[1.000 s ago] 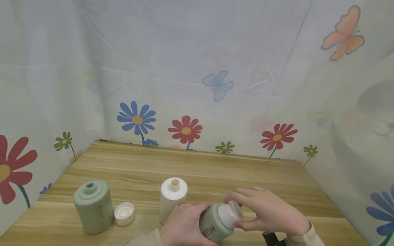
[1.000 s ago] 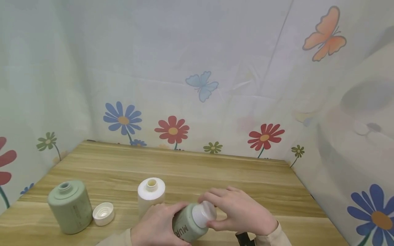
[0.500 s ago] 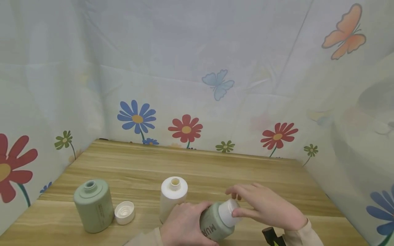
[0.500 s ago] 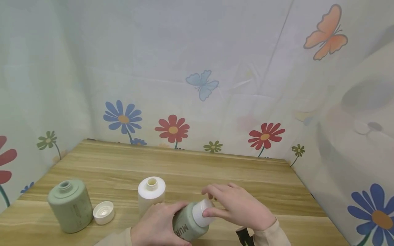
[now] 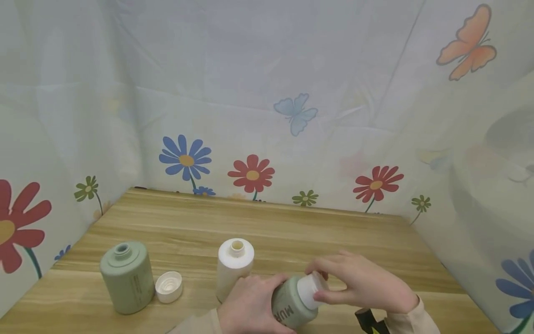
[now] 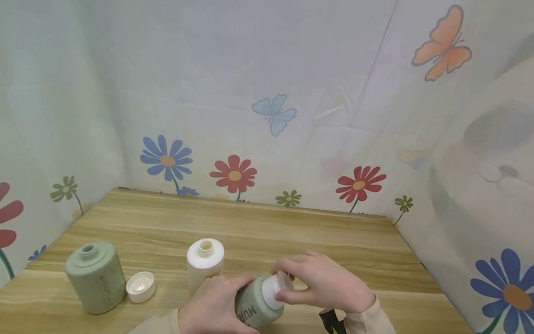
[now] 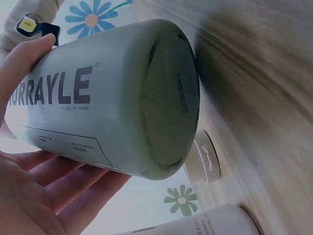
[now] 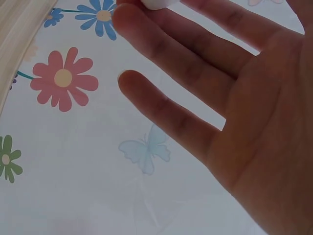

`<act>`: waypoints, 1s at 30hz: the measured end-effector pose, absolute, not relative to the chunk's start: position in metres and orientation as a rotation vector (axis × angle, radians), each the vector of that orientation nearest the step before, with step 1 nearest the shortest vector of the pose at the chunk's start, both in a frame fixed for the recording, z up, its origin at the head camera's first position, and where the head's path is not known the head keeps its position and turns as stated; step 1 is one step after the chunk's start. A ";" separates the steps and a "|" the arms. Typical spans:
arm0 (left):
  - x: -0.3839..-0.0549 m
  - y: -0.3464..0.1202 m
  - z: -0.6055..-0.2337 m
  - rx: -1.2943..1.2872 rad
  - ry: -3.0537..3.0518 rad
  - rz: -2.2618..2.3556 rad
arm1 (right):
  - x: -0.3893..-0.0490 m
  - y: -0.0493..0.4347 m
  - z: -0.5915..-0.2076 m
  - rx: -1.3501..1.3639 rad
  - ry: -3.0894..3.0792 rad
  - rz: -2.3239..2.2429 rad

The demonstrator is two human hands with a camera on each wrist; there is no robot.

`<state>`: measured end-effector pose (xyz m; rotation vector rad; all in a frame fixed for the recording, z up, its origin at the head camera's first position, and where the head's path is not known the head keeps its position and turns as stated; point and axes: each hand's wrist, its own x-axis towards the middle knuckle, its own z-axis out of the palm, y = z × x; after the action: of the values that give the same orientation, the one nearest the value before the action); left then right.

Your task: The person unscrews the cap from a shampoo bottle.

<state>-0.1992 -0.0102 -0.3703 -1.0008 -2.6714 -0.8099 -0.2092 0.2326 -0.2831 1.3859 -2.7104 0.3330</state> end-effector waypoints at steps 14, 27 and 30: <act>-0.200 -0.009 -0.375 -0.989 -2.657 -0.851 | -0.207 0.232 -0.282 1.401 -2.731 0.372; -0.202 -0.010 -0.372 -0.951 -2.726 -0.890 | -0.209 0.231 -0.284 1.431 -2.689 0.272; -0.202 -0.011 -0.372 -0.952 -2.747 -0.908 | -0.209 0.231 -0.285 1.482 -2.645 0.275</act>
<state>-0.2021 -0.0106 -0.3716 -0.9518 -2.7469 -0.9077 -0.2089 0.2314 -0.2847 1.4821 -2.6450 0.2748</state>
